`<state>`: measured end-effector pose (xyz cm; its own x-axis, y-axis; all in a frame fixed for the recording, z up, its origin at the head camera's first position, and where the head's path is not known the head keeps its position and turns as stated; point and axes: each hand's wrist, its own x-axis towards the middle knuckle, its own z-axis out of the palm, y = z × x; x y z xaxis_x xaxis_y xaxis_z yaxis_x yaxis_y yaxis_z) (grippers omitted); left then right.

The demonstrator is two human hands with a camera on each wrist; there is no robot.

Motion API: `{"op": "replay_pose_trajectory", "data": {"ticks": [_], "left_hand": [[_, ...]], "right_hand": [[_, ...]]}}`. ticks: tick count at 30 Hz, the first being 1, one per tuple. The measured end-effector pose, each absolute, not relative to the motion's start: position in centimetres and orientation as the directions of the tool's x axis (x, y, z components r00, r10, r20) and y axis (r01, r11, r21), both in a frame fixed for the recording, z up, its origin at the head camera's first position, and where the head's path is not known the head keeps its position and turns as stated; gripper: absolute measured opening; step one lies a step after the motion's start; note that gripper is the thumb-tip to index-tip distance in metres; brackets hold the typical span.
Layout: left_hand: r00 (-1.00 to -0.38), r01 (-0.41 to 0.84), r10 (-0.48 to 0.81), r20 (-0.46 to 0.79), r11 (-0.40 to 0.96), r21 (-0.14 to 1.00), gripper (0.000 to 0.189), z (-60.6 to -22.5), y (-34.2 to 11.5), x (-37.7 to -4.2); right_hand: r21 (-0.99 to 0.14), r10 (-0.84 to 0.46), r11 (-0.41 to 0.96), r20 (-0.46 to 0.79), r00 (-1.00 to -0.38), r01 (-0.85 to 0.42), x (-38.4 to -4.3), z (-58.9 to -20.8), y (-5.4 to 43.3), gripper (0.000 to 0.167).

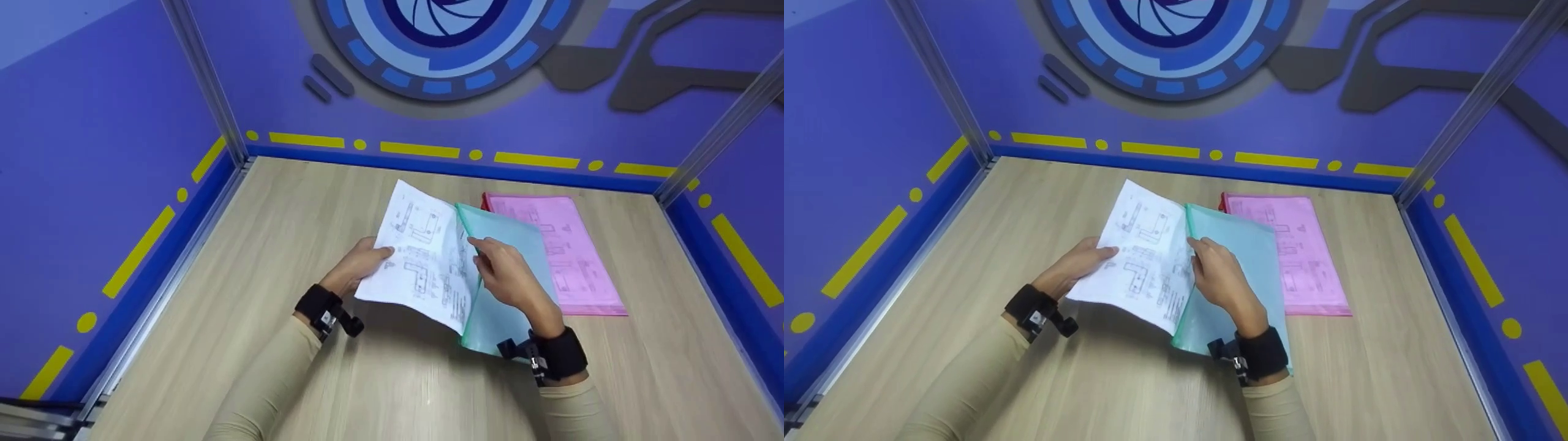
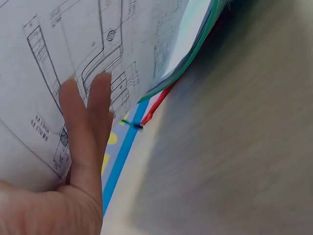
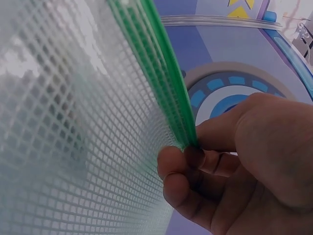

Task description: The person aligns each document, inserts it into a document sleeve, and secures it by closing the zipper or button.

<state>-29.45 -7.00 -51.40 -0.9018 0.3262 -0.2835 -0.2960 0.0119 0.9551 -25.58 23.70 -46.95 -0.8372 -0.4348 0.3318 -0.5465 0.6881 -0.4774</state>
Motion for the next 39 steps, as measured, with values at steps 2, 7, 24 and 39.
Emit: {"op": "replay_pose_trajectory", "data": {"ticks": [2, 7, 24, 39], "left_hand": [[-0.904, -0.309, 0.311, -0.295, 0.005, 0.951, 0.037, -51.7, -6.7, -29.3], [-0.907, -0.295, 0.304, -0.291, 0.035, 0.955, 0.038, -52.0, -5.8, -28.6], [-0.883, -0.156, 0.438, -0.168, 0.062, 0.986, 0.037, -51.7, -3.8, -28.0], [-0.854, -0.062, 0.498, -0.151, 0.190, 0.980, 0.040, -51.1, -2.1, -28.3]], "right_hand": [[-0.480, -0.433, 0.687, 0.334, -0.837, -0.546, -25.6, -47.0, 23.6, 0.037], [-0.495, -0.418, 0.685, 0.334, -0.845, -0.535, -25.6, -47.0, 23.2, 0.037], [-0.513, -0.352, 0.694, 0.371, -0.859, -0.505, -25.4, -47.5, 22.1, 0.035], [-0.469, -0.389, 0.698, 0.387, -0.836, -0.542, -25.2, -47.4, 21.4, 0.033]]}}
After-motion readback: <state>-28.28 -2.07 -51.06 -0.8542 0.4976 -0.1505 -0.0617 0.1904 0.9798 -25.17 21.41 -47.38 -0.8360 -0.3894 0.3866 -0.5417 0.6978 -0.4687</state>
